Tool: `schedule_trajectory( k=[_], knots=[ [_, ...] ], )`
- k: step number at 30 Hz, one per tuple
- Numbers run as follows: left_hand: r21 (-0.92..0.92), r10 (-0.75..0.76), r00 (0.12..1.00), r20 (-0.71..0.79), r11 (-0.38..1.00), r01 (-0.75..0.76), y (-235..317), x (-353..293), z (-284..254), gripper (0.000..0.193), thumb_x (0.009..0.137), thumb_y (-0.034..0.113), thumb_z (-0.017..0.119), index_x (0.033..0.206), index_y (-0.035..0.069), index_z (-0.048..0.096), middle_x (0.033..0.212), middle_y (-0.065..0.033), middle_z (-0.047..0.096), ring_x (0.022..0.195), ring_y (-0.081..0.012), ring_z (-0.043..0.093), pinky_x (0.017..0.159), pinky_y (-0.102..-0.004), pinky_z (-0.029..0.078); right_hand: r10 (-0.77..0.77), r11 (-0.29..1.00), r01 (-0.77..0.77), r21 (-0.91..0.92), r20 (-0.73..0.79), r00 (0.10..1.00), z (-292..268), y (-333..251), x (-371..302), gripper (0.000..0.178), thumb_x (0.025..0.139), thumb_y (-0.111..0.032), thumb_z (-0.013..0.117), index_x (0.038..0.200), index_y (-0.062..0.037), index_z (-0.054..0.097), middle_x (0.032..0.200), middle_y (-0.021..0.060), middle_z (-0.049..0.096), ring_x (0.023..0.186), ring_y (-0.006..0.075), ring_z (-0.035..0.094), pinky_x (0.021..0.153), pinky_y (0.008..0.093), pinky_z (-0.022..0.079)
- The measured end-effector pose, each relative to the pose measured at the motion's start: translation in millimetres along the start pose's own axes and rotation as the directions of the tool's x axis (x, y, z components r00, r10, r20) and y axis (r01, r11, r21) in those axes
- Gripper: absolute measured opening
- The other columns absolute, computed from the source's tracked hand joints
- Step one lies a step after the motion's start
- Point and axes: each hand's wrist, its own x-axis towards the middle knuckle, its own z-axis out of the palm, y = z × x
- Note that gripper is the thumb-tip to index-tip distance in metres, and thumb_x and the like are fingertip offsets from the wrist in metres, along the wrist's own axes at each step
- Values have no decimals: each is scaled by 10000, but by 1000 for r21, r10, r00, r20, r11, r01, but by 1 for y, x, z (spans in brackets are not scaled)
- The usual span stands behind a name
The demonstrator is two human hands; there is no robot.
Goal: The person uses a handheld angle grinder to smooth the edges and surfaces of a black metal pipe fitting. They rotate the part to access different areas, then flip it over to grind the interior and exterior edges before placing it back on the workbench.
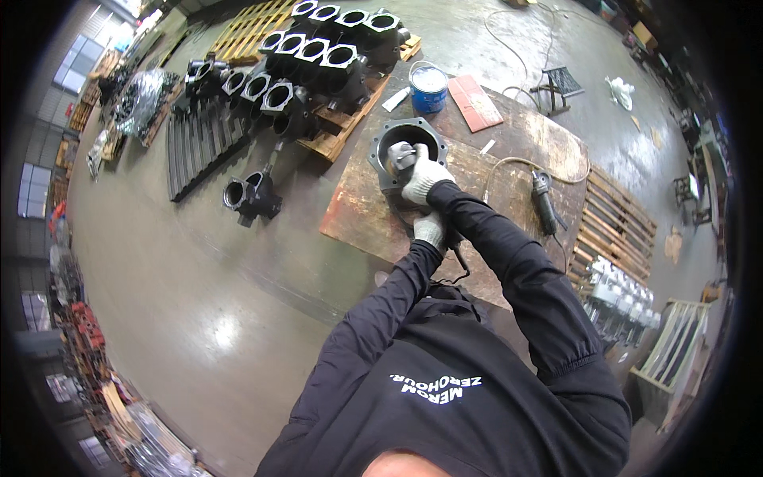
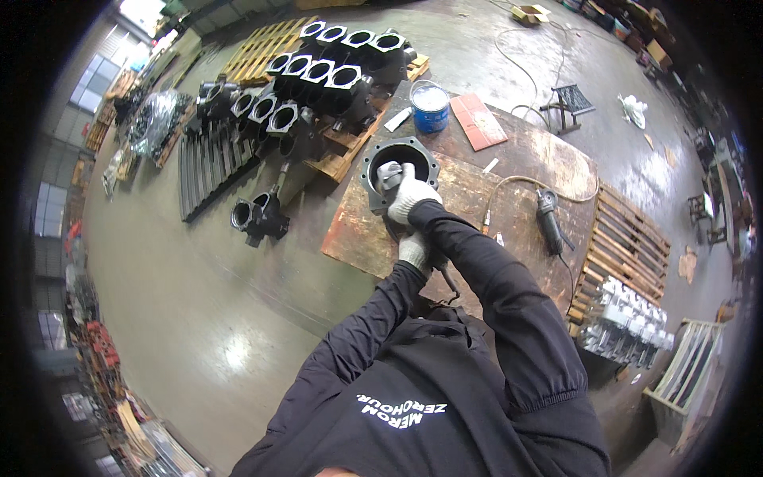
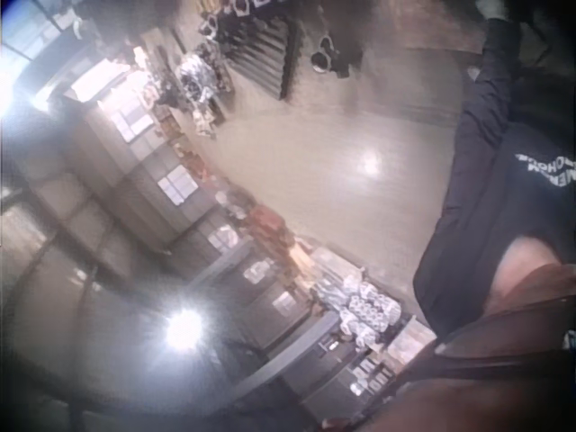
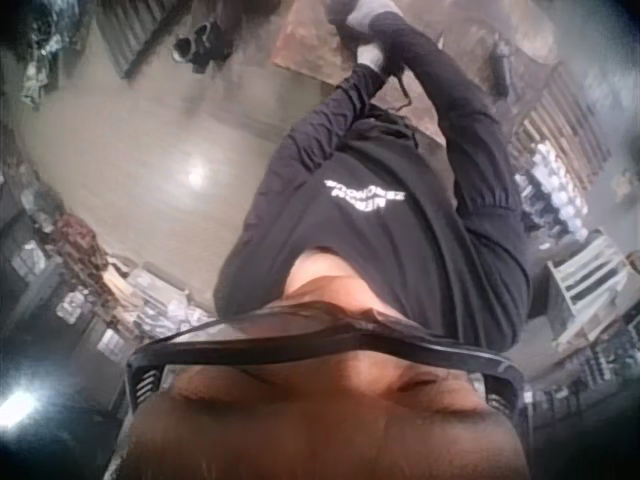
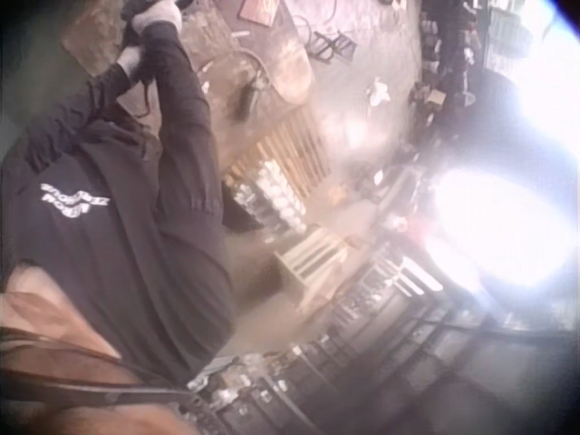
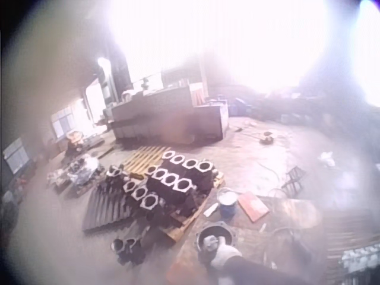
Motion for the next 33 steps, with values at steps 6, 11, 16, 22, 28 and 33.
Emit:
schedule_trajectory(
  k=[6,11,16,22,28,33],
  knots=[
    [71,-54,990,-128,995,63,15,3,0,610,995,422,420,1493,73,369,1506,-167,433,1386,-324,410,1128,-406,362,-24,993,31,115,-66,998,-7,1,-1,858,761,-229,693,1449,11,239,1093,349,651,1038,458,666,930,467,516],
    [929,163,956,245,244,-279,19,-4,-13,581,1015,405,405,1494,79,373,1497,-153,440,1386,-317,411,1111,-403,368,40,989,-40,142,6,999,-3,8,0,850,765,-216,683,1458,-5,240,1103,338,648,1046,456,662,923,469,519],
    [912,147,904,402,23,-410,23,-3,-9,477,1029,361,396,1410,84,470,1337,-129,570,1258,-324,519,986,-418,460,-15,994,18,111,-35,999,-5,6,-1,906,757,-219,677,1491,33,209,1080,322,666,1003,419,692,886,449,540],
    [377,-16,975,-224,921,102,29,-9,14,595,1018,419,382,1504,77,361,1536,-174,405,1421,-314,382,1158,-413,330,9,982,-5,187,-16,1000,-12,3,-2,920,754,-220,693,1498,12,204,1112,350,647,1059,453,660,941,463,511],
    [917,159,950,267,262,-301,21,-6,-9,588,1007,499,378,1407,81,482,1366,-167,560,1251,-341,523,1043,-455,438,13,988,-9,155,-21,1000,-6,5,2,902,757,-209,673,1489,23,199,1092,348,651,1039,451,665,926,468,515],
    [877,228,958,171,408,-254,24,-1,-11,516,1030,426,376,1393,80,494,1346,-157,573,1234,-330,533,1028,-435,449,7,983,-7,181,1,1000,-7,4,6,899,757,-201,679,1483,16,194,1106,346,648,1049,451,662,935,469,509]
  ],
)
